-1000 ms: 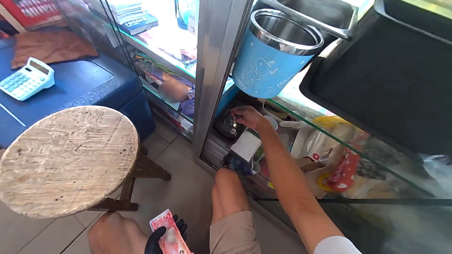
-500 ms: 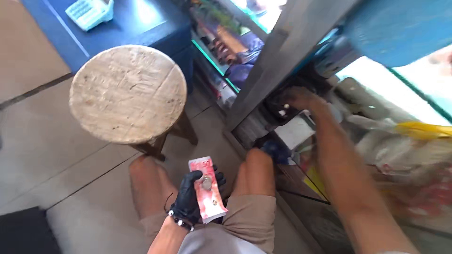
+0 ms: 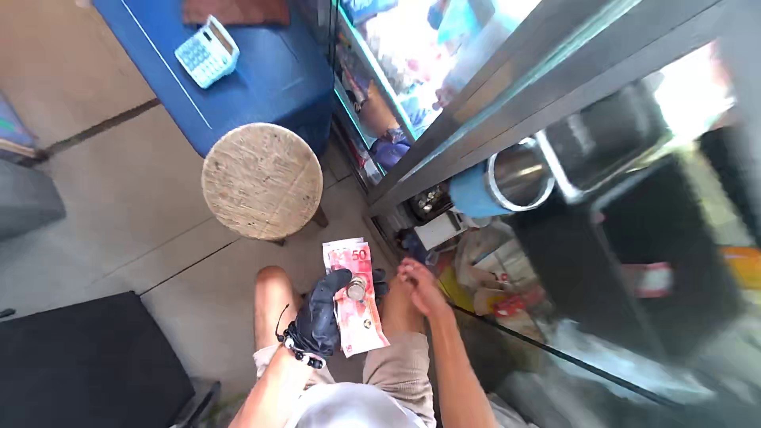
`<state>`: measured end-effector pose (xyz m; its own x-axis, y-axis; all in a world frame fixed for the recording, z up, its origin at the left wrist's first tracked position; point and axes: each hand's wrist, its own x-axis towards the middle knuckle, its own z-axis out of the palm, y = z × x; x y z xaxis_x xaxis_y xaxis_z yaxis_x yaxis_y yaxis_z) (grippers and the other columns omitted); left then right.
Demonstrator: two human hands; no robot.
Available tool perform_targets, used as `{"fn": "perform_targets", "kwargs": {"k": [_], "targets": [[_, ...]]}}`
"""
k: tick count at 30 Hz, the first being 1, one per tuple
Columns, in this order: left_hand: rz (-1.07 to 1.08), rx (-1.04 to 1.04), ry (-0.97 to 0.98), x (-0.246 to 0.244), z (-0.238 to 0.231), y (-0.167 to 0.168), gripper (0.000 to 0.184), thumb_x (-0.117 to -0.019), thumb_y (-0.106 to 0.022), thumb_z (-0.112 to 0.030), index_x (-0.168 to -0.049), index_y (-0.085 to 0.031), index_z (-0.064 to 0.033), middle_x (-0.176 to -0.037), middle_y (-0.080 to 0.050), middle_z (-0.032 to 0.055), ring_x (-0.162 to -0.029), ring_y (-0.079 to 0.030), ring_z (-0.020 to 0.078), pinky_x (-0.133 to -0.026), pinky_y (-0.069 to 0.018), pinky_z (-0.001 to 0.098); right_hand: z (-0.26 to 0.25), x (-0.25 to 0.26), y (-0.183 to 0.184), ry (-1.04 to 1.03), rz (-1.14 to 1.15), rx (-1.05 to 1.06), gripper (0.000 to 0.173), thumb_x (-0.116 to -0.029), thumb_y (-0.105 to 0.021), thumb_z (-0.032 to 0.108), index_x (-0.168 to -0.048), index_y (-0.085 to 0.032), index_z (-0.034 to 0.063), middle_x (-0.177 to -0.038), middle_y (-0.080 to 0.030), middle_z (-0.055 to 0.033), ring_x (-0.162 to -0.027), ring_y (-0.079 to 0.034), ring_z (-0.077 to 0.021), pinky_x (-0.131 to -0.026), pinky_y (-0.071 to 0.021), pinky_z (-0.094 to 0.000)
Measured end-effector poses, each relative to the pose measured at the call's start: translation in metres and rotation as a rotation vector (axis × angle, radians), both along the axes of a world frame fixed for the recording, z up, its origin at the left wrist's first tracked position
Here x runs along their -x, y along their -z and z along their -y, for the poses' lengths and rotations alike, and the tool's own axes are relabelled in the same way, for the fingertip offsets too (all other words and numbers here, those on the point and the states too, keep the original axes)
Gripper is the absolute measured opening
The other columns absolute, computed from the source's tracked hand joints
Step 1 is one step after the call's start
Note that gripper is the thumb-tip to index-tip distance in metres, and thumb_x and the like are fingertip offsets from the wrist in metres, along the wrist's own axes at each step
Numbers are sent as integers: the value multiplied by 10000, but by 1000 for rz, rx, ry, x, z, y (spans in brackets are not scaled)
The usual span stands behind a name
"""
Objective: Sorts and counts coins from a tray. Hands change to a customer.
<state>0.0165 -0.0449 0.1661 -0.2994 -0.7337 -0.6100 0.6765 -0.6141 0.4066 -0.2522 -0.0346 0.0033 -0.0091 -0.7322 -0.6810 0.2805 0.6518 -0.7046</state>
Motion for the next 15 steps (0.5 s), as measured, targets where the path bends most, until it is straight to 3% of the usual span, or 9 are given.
{"fn": "perform_targets", "kwargs": {"k": [2, 4, 7, 9, 11, 13, 15], "targets": [[141, 4, -10, 1, 3, -73, 285, -1037, -342, -114, -1103, -595, 0, -975, -727, 144, -877, -727, 226, -771, -626, 368, -39, -17, -53, -117, -118, -71, 210, -1007, -508, 13, -1182, -618, -24, -973, -685, -46, -796, -629, -76, -709, -547, -243], [245, -41, -24, 5, 5, -142, 183, -985, -409, -25, -1070, -570, -5, -923, -708, 112, -837, -711, 202, -742, -617, 362, -72, -30, -114, -145, -156, -149, 199, -996, -541, 11, -1150, -648, -55, -985, -688, -78, -806, -632, -95, -737, -556, -278], [202, -53, 53, 1, 1, -232, 292, -933, -541, 7, -1225, -548, 17, -1053, -707, 162, -949, -713, 258, -808, -621, 420, -108, -39, -223, -159, -120, -214, 207, -984, -526, -16, -1144, -652, -54, -998, -695, -84, -838, -656, -116, -785, -577, -305], [85, -28, 52, 1, 3, -290, 352, -934, -525, 5, -1285, -516, 23, -1111, -695, 202, -993, -713, 295, -841, -617, 451, -122, -37, -280, -279, -185, -179, 207, -973, -551, -18, -1149, -650, -64, -994, -697, -113, -847, -672, -152, -804, -590, -345], [93, -4, 54, 7, 7, -339, 273, -959, -470, -55, -1211, -557, 3, -1055, -705, 176, -943, -719, 260, -811, -619, 417, -128, -28, -314, -442, -299, -197, 201, -966, -601, -6, -1147, -655, -75, -984, -708, -160, -833, -700, -205, -812, -603, -394], [235, 16, 39, 16, 10, -379, 243, -1034, -400, -110, -1127, -609, -28, -968, -725, 113, -874, -724, 193, -761, -625, 359, -135, -20, -334, -553, -369, -274, 221, -983, -615, 39, -1175, -647, -65, -1008, -703, -187, -858, -704, -247, -848, -589, -432], [323, 50, 47, 28, 18, -406, 279, -1077, -361, -139, -1154, -606, -30, -952, -717, 89, -861, -719, 165, -748, -625, 328, -138, -9, -353, -625, -420, -283, 254, -995, -598, 75, -1208, -635, -59, -1058, -694, -214, -915, -698, -297, -891, -564, -484]]}}
